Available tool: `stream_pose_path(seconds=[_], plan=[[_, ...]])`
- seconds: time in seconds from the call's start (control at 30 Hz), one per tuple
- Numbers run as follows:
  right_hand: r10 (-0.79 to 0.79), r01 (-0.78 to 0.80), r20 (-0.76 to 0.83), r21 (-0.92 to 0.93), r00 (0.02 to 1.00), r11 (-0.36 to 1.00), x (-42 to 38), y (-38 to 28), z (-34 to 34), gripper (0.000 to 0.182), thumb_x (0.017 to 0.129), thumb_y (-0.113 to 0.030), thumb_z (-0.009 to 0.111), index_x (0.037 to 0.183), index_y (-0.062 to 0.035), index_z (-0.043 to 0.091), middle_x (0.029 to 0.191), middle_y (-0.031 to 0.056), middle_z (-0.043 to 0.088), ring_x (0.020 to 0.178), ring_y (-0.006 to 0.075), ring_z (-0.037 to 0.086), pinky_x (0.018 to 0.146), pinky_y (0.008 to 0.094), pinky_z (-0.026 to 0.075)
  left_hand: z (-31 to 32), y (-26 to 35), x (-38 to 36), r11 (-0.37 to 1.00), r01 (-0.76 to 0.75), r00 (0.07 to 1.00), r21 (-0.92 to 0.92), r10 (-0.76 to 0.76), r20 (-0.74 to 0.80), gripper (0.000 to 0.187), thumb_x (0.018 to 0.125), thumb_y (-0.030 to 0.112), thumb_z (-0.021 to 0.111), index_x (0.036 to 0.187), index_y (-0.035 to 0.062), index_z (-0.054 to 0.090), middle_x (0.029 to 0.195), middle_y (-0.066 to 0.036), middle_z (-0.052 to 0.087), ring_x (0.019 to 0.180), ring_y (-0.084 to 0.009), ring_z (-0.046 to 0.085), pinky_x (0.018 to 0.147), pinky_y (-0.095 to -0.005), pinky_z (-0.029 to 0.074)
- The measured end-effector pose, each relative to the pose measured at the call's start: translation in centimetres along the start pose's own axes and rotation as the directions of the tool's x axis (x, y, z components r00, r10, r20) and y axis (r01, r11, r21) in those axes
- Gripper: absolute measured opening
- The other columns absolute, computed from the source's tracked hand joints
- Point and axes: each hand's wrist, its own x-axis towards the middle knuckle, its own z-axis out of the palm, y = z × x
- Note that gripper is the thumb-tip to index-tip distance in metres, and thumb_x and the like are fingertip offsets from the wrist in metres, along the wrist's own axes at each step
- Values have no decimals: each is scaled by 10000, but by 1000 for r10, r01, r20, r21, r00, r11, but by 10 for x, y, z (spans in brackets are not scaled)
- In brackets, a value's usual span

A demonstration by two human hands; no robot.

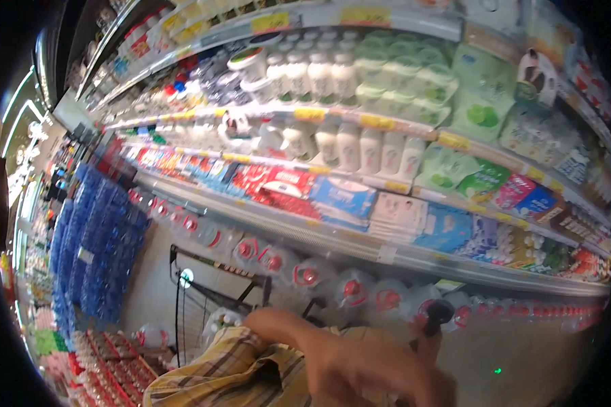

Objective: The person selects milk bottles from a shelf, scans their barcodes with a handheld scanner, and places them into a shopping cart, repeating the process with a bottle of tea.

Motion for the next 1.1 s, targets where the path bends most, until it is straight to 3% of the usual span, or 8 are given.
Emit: stream_pose_path(seconds=[0.03,0.07,0.17,0.4,0.47,0.67,1.0,1.1], plan=[[20,-231,374,531,927,815,13,38,31,369,732,-110,699,1066,-13,578,967,60,657,735,129,638,496,250,475,8,-6,9,999,-40,996,-22,42,77,334,876,110,571,1171,-27,495,1106,-156,527,1024,-218,555,845,-328,454],[-165,-574,653,739,739,352,18,59,51,367,736,-111,692,1072,-18,577,967,56,660,733,121,637,485,239,463,14,-10,15,996,-77,984,-44,83,157,389,903,149,548,1226,-52,468,1152,-183,545,1047,-218,558,843,-312,458],[-180,-575,660,734,730,360,15,63,62,432,761,-124,685,1143,-4,523,1030,91,644,826,177,642,440,232,453,41,-17,19,885,15,996,-466,30,89,293,906,94,524,1143,-76,510,1057,-163,582,986,-192,575,812,-281,465],[-237,-582,664,741,709,335,10,52,58,510,773,-128,670,1212,-4,442,1046,105,632,867,198,655,505,235,444,75,-35,22,860,-168,985,-481,161,-55,320,894,116,546,1139,-82,492,1062,-153,572,986,-188,556,821,-287,457],[-269,-567,657,749,705,343,11,50,57,524,773,-134,668,1221,-4,429,1062,107,625,881,209,653,509,235,441,82,-52,31,712,-462,875,-529,465,-137,323,889,125,546,1134,-78,487,1056,-143,560,972,-191,544,808,-278,450],[-306,-563,694,713,652,418,14,38,51,494,742,-153,695,1163,-21,472,1055,95,625,862,194,652,497,243,445,66,-34,15,912,-210,963,-351,255,88,379,879,154,586,1148,-81,461,1040,-140,548,963,-186,532,801,-293,448],[-439,-510,682,730,586,454,26,15,70,452,772,-128,675,1140,-14,437,1089,147,612,895,229,646,470,234,443,80,-51,8,678,-677,718,-287,694,-56,418,865,83,595,1204,-85,419,1136,-165,509,1044,-211,499,849,-321,434],[-492,-496,677,736,548,460,28,7,72,460,777,-122,669,1149,-6,424,1102,160,607,908,228,643,477,236,450,68,-27,-8,926,-354,922,-130,369,118,466,857,110,620,1232,-71,411,1173,-184,493,1088,-234,480,878,-339,415]])
